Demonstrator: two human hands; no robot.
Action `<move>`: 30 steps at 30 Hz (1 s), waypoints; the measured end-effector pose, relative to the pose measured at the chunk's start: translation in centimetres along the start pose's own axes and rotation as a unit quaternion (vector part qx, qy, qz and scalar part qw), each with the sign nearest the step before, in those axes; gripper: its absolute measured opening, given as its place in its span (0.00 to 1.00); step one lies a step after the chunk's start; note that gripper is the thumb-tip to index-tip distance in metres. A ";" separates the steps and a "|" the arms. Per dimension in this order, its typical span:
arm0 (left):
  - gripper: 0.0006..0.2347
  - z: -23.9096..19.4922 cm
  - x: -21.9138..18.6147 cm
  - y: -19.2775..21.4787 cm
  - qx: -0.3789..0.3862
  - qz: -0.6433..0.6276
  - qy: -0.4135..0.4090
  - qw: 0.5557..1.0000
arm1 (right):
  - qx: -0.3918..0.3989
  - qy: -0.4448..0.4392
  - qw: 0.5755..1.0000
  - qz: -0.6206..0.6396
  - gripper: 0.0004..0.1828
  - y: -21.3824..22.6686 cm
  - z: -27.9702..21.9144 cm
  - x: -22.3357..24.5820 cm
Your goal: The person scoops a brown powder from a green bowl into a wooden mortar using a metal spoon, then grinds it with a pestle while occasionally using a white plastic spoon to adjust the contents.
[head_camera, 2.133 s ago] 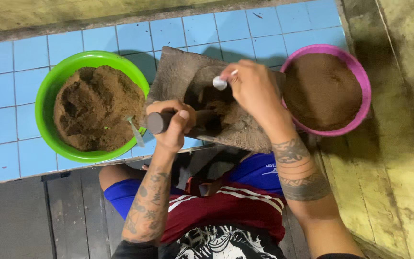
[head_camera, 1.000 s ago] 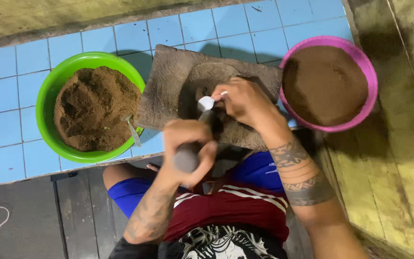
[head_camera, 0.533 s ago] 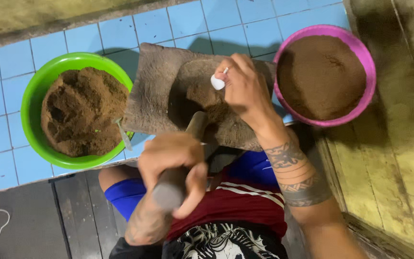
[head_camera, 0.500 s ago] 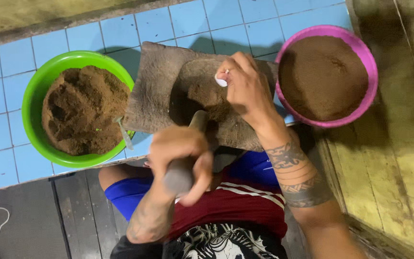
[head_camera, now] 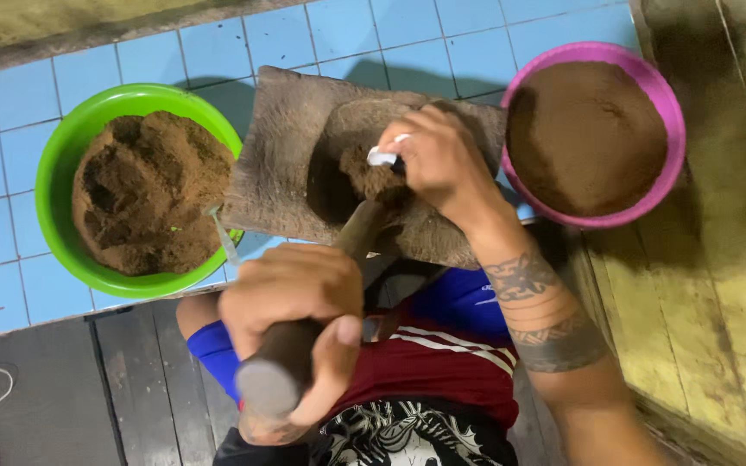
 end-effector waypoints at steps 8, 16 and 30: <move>0.15 -2.3 13.3 -1.4 -0.014 -0.045 -0.024 0.999 | 0.007 0.000 0.999 0.032 0.08 0.3 -0.2 1.1; 0.14 -1.7 8.2 0.0 -0.032 -0.049 -0.030 0.998 | -0.021 0.021 0.999 -0.029 0.09 -0.2 -0.4 -1.7; 0.15 -1.8 11.1 -1.8 -0.008 -0.091 -0.025 0.995 | -0.014 -0.121 0.992 0.014 0.07 0.1 -0.3 -0.1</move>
Point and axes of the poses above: each hand's wrist, its own z-axis towards the middle knuckle, its own y-axis out of the back of the hand, x = y × z, the point moved 3 cm from there along z, towards the middle knuckle, and after that the axes turned 15 degrees about z, right-handed, at the moved point
